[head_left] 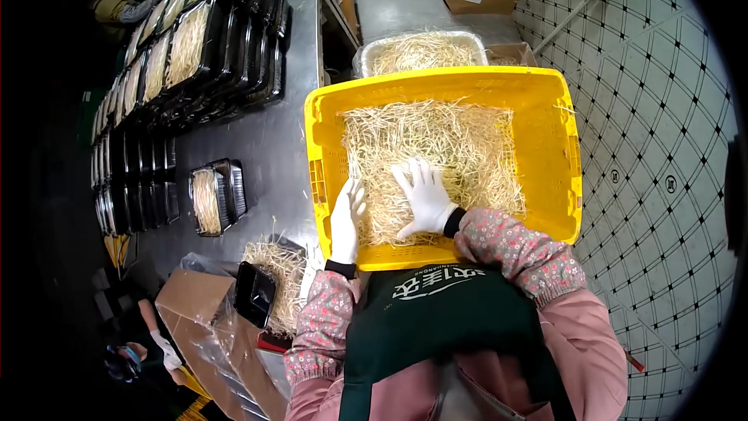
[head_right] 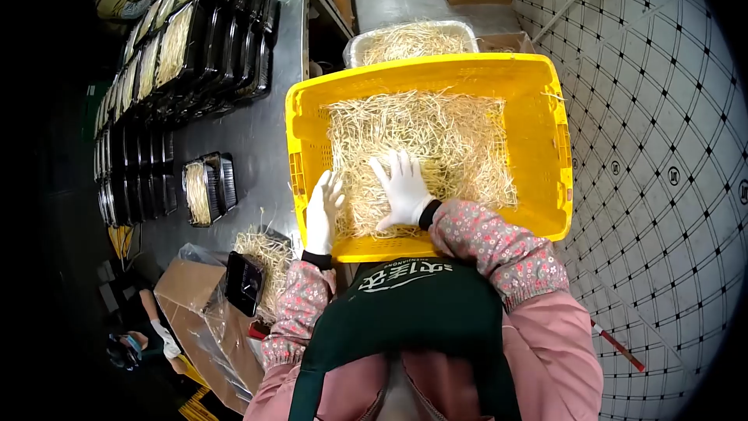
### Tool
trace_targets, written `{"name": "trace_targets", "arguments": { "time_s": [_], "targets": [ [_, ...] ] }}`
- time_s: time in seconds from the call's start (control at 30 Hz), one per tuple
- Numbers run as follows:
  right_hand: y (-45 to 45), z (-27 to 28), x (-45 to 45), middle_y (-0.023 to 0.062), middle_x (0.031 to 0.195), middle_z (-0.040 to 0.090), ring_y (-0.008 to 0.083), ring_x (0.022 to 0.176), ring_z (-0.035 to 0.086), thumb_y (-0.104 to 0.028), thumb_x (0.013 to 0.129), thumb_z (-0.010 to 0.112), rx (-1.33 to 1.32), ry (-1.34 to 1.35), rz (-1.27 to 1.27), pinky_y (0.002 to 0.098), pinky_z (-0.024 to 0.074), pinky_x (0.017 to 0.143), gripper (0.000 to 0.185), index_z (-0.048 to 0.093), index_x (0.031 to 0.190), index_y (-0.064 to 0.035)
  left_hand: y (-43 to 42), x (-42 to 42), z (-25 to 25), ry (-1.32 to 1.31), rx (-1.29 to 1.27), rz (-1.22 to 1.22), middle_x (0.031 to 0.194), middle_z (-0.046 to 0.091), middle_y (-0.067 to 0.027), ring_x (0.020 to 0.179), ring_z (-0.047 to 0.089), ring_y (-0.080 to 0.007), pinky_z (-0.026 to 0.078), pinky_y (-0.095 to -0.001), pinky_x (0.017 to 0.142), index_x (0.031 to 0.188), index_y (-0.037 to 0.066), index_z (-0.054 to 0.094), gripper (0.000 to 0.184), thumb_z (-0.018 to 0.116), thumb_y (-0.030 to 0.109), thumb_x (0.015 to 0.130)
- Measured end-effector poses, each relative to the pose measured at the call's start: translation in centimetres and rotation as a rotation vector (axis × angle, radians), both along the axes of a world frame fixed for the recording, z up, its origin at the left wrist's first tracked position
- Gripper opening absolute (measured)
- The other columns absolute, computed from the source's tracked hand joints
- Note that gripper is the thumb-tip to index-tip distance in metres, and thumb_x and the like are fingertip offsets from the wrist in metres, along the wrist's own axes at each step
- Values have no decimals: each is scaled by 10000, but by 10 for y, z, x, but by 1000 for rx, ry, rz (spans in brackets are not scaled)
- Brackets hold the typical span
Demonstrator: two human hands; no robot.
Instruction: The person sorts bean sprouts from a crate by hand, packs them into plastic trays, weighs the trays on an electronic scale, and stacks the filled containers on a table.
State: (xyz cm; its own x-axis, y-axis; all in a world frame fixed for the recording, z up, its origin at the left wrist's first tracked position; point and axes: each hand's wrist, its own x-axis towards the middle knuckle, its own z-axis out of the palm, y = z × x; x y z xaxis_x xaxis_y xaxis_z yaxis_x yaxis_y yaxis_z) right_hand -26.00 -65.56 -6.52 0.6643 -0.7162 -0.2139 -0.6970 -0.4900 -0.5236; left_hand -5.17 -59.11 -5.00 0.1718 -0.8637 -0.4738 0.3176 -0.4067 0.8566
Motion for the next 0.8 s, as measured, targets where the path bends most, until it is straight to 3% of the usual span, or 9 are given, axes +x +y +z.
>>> {"name": "trace_targets", "arguments": {
  "time_s": [0.1, 0.13, 0.23, 0.37, 0.47, 0.53, 0.63, 0.73, 0.8],
  "targets": [
    [5, -5, 15, 348, 1495, 297, 513, 1399, 270, -499, 537, 920, -56, 158, -54, 614, 265, 1115, 1342, 171, 1569, -80, 13, 8, 16, -10, -108, 63, 1546, 384, -178, 1399, 411, -294, 324, -443, 1144, 1507, 8, 346, 608, 378, 420, 1061],
    [-5, -15, 17, 326, 1469, 360, 481, 1355, 362, -450, 575, 908, -91, 170, -70, 574, 325, 1098, 1302, 160, 1566, -59, 18, 12, 27, -48, -135, 84, 1524, 416, -177, 1382, 435, -292, 348, -442, 1131, 1493, 1, 368, 604, 386, 423, 1061],
    [-58, -43, -6, 295, 1455, 408, 417, 1296, 448, -409, 606, 886, 112, -1, -138, 493, 387, 1074, 1288, 116, 1562, -21, 37, 41, 65, -449, -273, 253, 1349, 568, -175, 1243, 572, -301, 481, -427, 1034, 1370, -17, 504, 523, 425, 395, 1058],
    [-92, -48, -24, 323, 1506, 328, 468, 1361, 371, -468, 575, 905, 82, 98, -112, 526, 329, 1125, 1399, 28, 1569, -20, 108, 125, 91, -923, -232, 788, 1357, 563, -154, 1233, 541, -237, 442, -356, 1047, 1350, -36, 533, 428, 501, 243, 1027],
    [-85, -54, -28, 351, 1537, 258, 524, 1409, 281, -528, 534, 916, 68, 129, -82, 571, 255, 1162, 1468, 4, 1577, -45, 182, 190, 63, -1591, 71, 911, 1457, 458, -231, 1343, 444, -343, 311, -435, 1160, 1415, -40, 459, 509, 577, 227, 998],
    [-75, -50, -29, 351, 1534, 264, 509, 1401, 308, -519, 548, 911, 53, 116, 8, 571, 260, 1160, 1440, 18, 1579, -57, 225, 211, 41, -1737, 356, 1049, 1465, 440, -249, 1367, 410, -367, 305, -450, 1166, 1427, -39, 443, 611, 635, 311, 965],
    [-73, -45, -31, 290, 1408, 460, 420, 1292, 462, -428, 595, 888, 103, 100, 23, 476, 385, 1093, 1282, 144, 1566, -44, 268, 219, 20, -1476, 642, 1175, 1461, 435, -281, 1364, 415, -384, 322, -456, 1163, 1419, -78, 430, 773, 702, 426, 899],
    [-86, -49, -41, 258, 1309, 552, 393, 1211, 532, -390, 608, 871, 116, 43, 39, 442, 439, 1043, 1213, 197, 1555, -43, 308, 238, -15, -874, 335, 1326, 1423, 495, -244, 1301, 489, -339, 402, -430, 1092, 1426, -99, 402, 791, 713, 404, 901],
    [-91, -43, -46, 252, 1215, 615, 386, 1125, 596, -361, 615, 856, 69, -62, 11, 417, 466, 1010, 1151, 250, 1544, -55, 303, 226, -11, -469, 379, 1417, 1429, 486, -186, 1263, 499, -357, 435, -501, 1037, 1501, 39, 355, 869, 766, 435, 845]
  ]
}}
